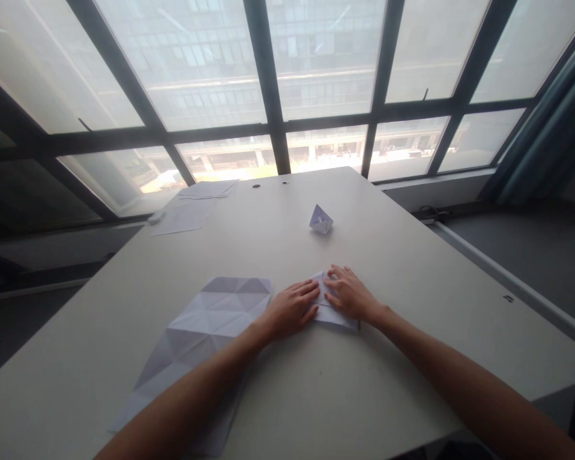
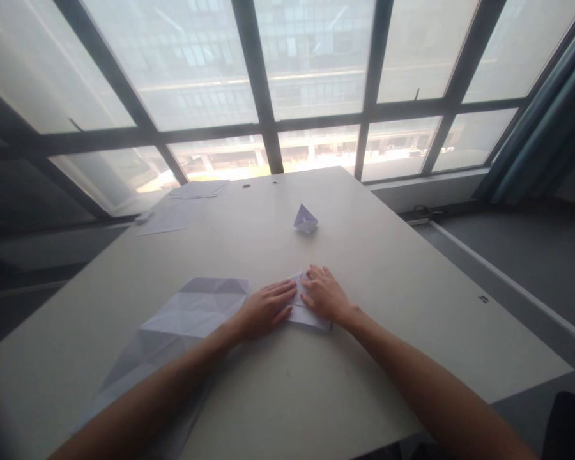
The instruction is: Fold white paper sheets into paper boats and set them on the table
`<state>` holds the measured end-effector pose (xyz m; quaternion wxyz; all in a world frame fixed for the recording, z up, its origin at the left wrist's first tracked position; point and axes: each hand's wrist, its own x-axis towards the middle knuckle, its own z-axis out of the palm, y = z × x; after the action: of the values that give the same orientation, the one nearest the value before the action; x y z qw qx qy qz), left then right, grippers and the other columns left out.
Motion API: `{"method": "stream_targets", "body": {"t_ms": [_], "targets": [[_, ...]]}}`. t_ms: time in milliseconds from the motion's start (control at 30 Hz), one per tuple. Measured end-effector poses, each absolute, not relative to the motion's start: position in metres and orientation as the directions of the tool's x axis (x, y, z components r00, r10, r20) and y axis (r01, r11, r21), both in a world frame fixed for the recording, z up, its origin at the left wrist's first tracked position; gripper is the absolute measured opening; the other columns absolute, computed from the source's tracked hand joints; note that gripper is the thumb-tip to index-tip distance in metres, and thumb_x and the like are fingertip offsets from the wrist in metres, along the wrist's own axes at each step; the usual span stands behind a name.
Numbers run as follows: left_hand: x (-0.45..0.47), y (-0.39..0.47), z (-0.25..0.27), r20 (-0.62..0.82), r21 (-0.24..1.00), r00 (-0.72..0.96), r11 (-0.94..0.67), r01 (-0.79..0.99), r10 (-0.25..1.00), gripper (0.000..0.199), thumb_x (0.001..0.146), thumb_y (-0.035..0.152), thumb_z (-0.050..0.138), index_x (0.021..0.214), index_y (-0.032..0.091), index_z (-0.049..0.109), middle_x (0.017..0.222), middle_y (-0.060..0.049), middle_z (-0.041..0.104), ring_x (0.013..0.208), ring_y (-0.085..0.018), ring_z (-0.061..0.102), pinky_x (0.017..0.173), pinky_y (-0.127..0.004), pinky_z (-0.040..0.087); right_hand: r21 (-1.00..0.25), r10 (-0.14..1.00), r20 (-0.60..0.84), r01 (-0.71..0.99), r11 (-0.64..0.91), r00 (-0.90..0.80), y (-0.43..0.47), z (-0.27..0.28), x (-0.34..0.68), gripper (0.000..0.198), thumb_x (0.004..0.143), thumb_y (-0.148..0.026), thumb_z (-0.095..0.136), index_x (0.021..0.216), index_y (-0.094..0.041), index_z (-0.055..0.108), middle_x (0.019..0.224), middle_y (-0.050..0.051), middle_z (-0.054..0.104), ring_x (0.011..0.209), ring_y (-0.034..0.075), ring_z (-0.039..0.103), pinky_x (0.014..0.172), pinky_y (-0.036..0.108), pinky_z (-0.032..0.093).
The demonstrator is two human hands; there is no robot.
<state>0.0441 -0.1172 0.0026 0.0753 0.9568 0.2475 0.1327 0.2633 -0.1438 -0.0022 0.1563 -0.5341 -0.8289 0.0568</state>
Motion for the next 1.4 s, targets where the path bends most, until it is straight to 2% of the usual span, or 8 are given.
{"method": "stream_targets", "body": {"t_ms": [67, 167, 400, 533, 767, 1000, 1267, 1400], "targets": [[0.045, -0.118, 0.001, 0.227, 0.230, 0.841, -0.866, 0.443, 0.491, 0.046, 0.093, 0.034, 0.052, 0.139, 0.026, 0.048, 0.144, -0.008, 0.048, 0.137, -0.025, 0.039, 0.114, -0.043, 0.034, -0.290, 0.892, 0.220, 0.847, 0.446, -0.395, -0.144, -0.001, 0.265, 0.034, 0.094, -0.033, 0.049, 0.120, -0.021, 0.066, 0.119, 0.011, 0.060, 0.120, 0.024, 0.049, 0.108, 0.038, 0.030], [0.043, -0.118, 0.000, 0.234, 0.245, 0.845, -0.870, 0.427, 0.481, 0.045, 0.093, 0.035, 0.054, 0.138, 0.032, 0.049, 0.148, -0.005, 0.043, 0.138, -0.026, 0.038, 0.115, -0.046, 0.032, -0.304, 0.889, 0.235, 0.839, 0.452, -0.394, -0.143, -0.001, 0.268, 0.035, 0.095, -0.035, 0.049, 0.127, -0.029, 0.063, 0.113, 0.008, 0.060, 0.108, 0.022, 0.052, 0.103, 0.036, 0.033], [0.040, -0.115, -0.004, 0.226, 0.246, 0.854, -0.876, 0.416, 0.469, 0.045, 0.094, 0.038, 0.053, 0.138, 0.031, 0.050, 0.150, -0.007, 0.040, 0.140, -0.027, 0.034, 0.116, -0.046, 0.030, -0.225, 0.953, 0.179, 0.933, 0.282, -0.245, -0.133, -0.011, 0.270, 0.041, 0.099, -0.044, 0.037, 0.133, -0.033, 0.057, 0.148, 0.010, 0.039, 0.137, 0.030, 0.028, 0.112, 0.051, 0.015], [0.041, -0.115, -0.004, 0.209, 0.248, 0.856, -0.873, 0.421, 0.472, 0.042, 0.095, 0.039, 0.052, 0.136, 0.030, 0.053, 0.149, -0.008, 0.042, 0.141, -0.027, 0.033, 0.116, -0.046, 0.030, -0.234, 0.970, 0.151, 0.947, 0.220, -0.188, -0.127, -0.018, 0.272, 0.043, 0.100, -0.043, 0.032, 0.137, -0.035, 0.051, 0.156, 0.008, 0.027, 0.145, 0.031, 0.014, 0.112, 0.057, 0.013], [0.042, -0.115, -0.004, 0.186, 0.222, 0.852, -0.866, 0.448, 0.489, 0.043, 0.095, 0.040, 0.050, 0.137, 0.031, 0.052, 0.152, -0.006, 0.038, 0.142, -0.025, 0.032, 0.117, -0.045, 0.028, -0.252, 0.987, 0.153, 0.963, 0.094, -0.057, -0.126, -0.024, 0.273, 0.053, 0.097, -0.036, 0.036, 0.145, -0.013, 0.038, 0.157, 0.018, 0.025, 0.145, 0.030, 0.014, 0.114, 0.054, 0.013], [0.043, -0.115, -0.004, 0.149, 0.162, 0.869, -0.879, 0.448, 0.471, 0.051, 0.097, 0.044, 0.045, 0.145, 0.030, 0.039, 0.154, -0.007, 0.034, 0.144, -0.026, 0.027, 0.118, -0.049, 0.021, -0.264, 0.899, 0.143, 0.859, 0.439, -0.415, -0.128, -0.015, 0.274, 0.048, 0.099, -0.033, 0.031, 0.145, -0.022, 0.041, 0.157, 0.006, 0.029, 0.147, 0.023, 0.011, 0.116, 0.053, 0.007], [0.045, -0.117, -0.004, 0.145, 0.117, 0.817, -0.829, 0.546, 0.559, 0.074, 0.094, 0.060, 0.039, 0.153, 0.017, 0.022, 0.155, -0.011, 0.032, 0.145, -0.026, 0.022, 0.118, -0.042, 0.020, -0.158, 0.933, 0.155, 0.924, 0.348, -0.325, -0.139, -0.021, 0.257, 0.055, 0.098, -0.034, 0.030, 0.146, -0.007, 0.036, 0.153, 0.018, 0.032, 0.145, 0.028, 0.019, 0.115, 0.058, 0.000], [0.046, -0.114, -0.011, 0.127, 0.112, 0.788, -0.798, 0.593, 0.603, 0.068, 0.097, 0.058, 0.030, 0.152, 0.018, 0.024, 0.157, -0.010, 0.027, 0.146, -0.026, 0.019, 0.118, -0.042, 0.019, -0.111, 0.935, 0.197, 0.940, 0.321, -0.296, -0.146, -0.024, 0.251, 0.058, 0.098, -0.039, 0.033, 0.145, -0.005, 0.038, 0.150, 0.020, 0.037, 0.145, 0.032, 0.018, 0.115, 0.058, -0.005]]}}
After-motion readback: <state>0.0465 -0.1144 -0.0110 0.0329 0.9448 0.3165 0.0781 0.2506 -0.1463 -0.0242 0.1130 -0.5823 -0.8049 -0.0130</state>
